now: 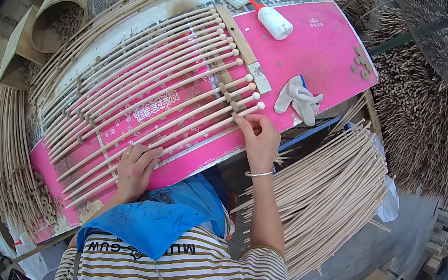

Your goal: Assemble a wooden lattice structure by threading rods through spacers and applying glue.

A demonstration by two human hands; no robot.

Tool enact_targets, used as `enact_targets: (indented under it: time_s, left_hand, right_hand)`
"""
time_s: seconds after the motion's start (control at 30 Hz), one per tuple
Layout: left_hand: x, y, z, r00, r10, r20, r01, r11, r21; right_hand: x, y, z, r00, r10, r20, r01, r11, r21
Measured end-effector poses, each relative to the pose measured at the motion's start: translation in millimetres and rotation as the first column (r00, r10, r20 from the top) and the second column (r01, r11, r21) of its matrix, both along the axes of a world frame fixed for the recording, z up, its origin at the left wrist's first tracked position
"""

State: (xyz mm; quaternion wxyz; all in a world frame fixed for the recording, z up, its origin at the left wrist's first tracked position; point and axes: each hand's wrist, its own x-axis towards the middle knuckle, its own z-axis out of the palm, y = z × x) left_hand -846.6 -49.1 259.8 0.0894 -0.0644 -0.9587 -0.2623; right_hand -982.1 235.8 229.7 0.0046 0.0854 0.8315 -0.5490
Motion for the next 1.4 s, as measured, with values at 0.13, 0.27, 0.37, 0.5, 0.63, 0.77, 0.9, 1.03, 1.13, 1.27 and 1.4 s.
enact_targets:
  time_s: [0.13, 0.27, 0.37, 0.5, 0.63, 0.77, 0.9, 1.03, 1.13, 1.27, 1.4]
  left_hand:
    - [-2, 2, -2, 1.0, -0.01, -0.005, 0.01, 1.0, -0.013]
    - [-4, 3, -2, 1.0, -0.014, -0.003, 0.014, 1.0, -0.017]
    - [-5, 4, -1, 1.0, -0.022, -0.004, 0.022, 0.999, -0.025]
    - [-4, 4, -1, 1.0, -0.024, 0.008, 0.024, 0.999, -0.041]
    - [-5, 3, 0, 0.999, -0.035, 0.0, 0.035, 0.998, -0.057]
    - [-4, 4, 1, 1.0, -0.03, 0.001, 0.03, 0.998, -0.063]
    - [-3, -11, 3, 0.999, 0.008, 0.036, -0.006, 0.999, -0.04]
    - [-20, -74, 4, 0.967, 0.202, -0.157, -0.222, 0.968, -0.12]
    - [-17, -106, 1, 0.959, 0.273, -0.081, -0.284, 0.941, -0.185]
    - [-20, -122, -13, 0.967, 0.219, -0.128, -0.25, 0.913, -0.323]
    - [-29, -126, -13, 0.971, 0.186, -0.15, -0.226, 0.919, -0.322]
  right_hand:
    - [7, 0, -5, 0.994, 0.049, -0.1, -0.042, 0.997, 0.072]
    - [11, -4, -6, 0.971, 0.098, -0.217, -0.05, 0.975, 0.215]
    - [11, -6, -6, 0.945, 0.142, -0.293, -0.051, 0.953, 0.298]
    - [9, -6, -8, 0.881, 0.226, -0.415, -0.038, 0.909, 0.415]
    - [7, -6, -10, 0.881, 0.22, -0.419, -0.033, 0.912, 0.409]
    - [6, -6, -11, 0.879, 0.225, -0.419, -0.041, 0.913, 0.405]
    - [10, -1, -12, 0.914, 0.158, -0.373, -0.078, 0.972, 0.22]
    - [18, 11, -12, 0.91, 0.019, -0.415, 0.027, 0.994, 0.106]
    - [24, 15, -12, 0.924, 0.001, -0.382, 0.046, 0.992, 0.114]
    - [27, 8, -6, 0.925, 0.031, -0.378, 0.009, 0.995, 0.104]
    - [24, -14, 8, 0.889, 0.096, -0.447, -0.059, 0.994, 0.096]
